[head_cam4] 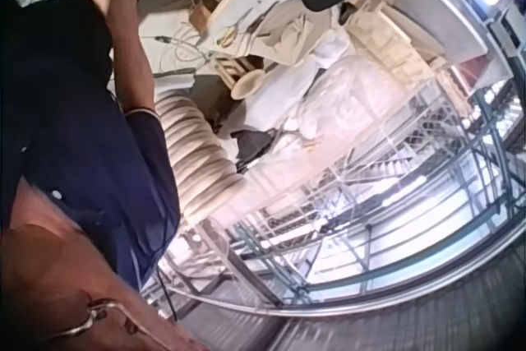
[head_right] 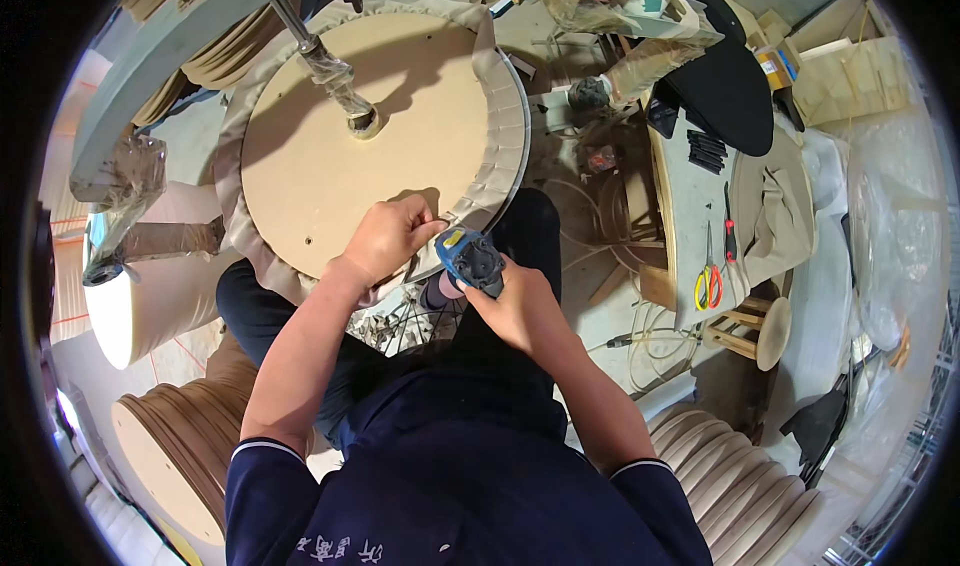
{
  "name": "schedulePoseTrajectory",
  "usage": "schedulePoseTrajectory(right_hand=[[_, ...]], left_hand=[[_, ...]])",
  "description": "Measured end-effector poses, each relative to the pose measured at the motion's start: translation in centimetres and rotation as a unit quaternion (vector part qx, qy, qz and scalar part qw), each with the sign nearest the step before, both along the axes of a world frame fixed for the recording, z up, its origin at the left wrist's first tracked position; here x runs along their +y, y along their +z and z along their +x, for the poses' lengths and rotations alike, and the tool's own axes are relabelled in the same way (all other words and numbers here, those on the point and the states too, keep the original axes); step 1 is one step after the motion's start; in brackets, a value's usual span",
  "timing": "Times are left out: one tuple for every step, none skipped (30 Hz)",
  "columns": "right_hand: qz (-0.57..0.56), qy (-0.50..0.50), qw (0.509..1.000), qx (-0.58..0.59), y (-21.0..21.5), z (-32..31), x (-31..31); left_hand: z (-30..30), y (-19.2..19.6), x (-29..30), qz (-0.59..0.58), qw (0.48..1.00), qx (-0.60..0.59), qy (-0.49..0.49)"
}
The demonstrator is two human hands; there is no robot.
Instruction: Upholster a circular furniture piece by stretching fabric and foam over a base and securing it with a pneumatic staple gun.
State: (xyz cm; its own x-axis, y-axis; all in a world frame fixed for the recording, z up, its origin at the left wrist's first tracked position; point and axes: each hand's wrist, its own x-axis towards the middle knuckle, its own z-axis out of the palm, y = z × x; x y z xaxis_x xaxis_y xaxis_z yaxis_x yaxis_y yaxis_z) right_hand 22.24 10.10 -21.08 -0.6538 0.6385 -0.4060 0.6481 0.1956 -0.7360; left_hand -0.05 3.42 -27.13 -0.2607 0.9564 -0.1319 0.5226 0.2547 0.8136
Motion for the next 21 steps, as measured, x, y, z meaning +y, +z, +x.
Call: schedulePoseTrajectory(right_hand=[[0.005,-0.009,1.000,-0.006,-0.1,-0.3,0.1],[0.007,-0.007,1.000,-0.006,-0.1,-0.5,0.2],[0.012,-0.012,1.000,0.013,0.0,-0.7,0.3],[0.019,-0.016,0.999,0.033,0.1,-0.8,0.4],[0.024,-0.017,0.999,0.035,0.3,-0.8,0.5],[0.050,-0.019,0.998,0.024,0.5,-0.6,0.5],[0.076,-0.022,0.997,0.013,0.7,-0.5,0.6],[0.083,-0.026,0.996,0.015,0.1,0.5,0.8],[0.038,-0.077,0.995,0.047,-0.8,1.7,0.7],[-0.009,-0.127,0.989,0.079,-1.5,2.8,0.9],[-0.060,-0.167,0.982,0.067,-0.3,2.9,0.7],[-0.060,-0.167,0.982,0.068,0.4,3.2,0.7],[-0.069,-0.166,0.982,0.053,0.8,3.6,0.8],[-0.077,-0.164,0.983,0.038,1.1,3.8,0.8],[-0.077,-0.165,0.983,0.039,1.1,4.0,0.7],[-0.082,-0.164,0.983,0.028,1.0,4.2,0.4],[-0.088,-0.164,0.982,0.017,0.8,4.3,0.3],[-0.089,-0.165,0.982,0.016,0.6,4.3,0.1],[-0.063,-0.140,0.987,0.037,0.3,4.2,-0.1],[-0.038,-0.114,0.991,0.057,0.1,4.1,-0.3],[-0.042,-0.115,0.991,0.055,0.3,4.0,-0.4]], left_hand=[[0.1,-0.1,0.2,0.020,1.000,0.013,-0.001],[0.2,-0.2,0.3,0.022,1.000,0.014,0.000],[0.4,-0.3,0.4,0.036,0.999,0.020,0.012],[0.6,-0.2,0.5,0.051,0.998,0.026,0.023],[0.7,-0.1,0.7,0.057,0.998,0.028,0.022],[0.9,0.1,0.8,0.004,0.999,0.013,0.028],[1.2,0.3,0.8,-0.049,0.998,-0.002,0.035],[1.8,0.7,0.9,-0.042,0.999,0.000,0.031],[2.7,1.5,0.2,-0.013,1.000,0.013,0.024],[3.2,2.4,-0.3,0.016,0.999,0.025,0.016],[3.1,3.9,-0.7,-0.033,0.996,0.066,-0.055],[3.1,3.6,-1.1,-0.032,0.996,0.067,-0.055],[3.0,2.9,-1.6,-0.047,0.988,0.097,-0.106],[2.8,2.7,-1.8,-0.060,0.977,0.128,-0.157],[2.2,2.6,-1.8,-0.035,0.984,0.090,-0.147],[1.6,2.4,-1.8,-0.035,0.984,0.090,-0.148],[1.1,2.1,-1.7,-0.018,0.982,0.105,-0.157],[0.8,1.8,-1.6,-0.001,0.979,0.120,-0.166],[0.5,1.5,-1.4,-0.017,0.981,0.125,-0.148],[0.4,1.4,-1.3,-0.020,0.981,0.124,-0.149],[0.4,1.4,-1.1,-0.008,0.985,0.121,-0.127]])
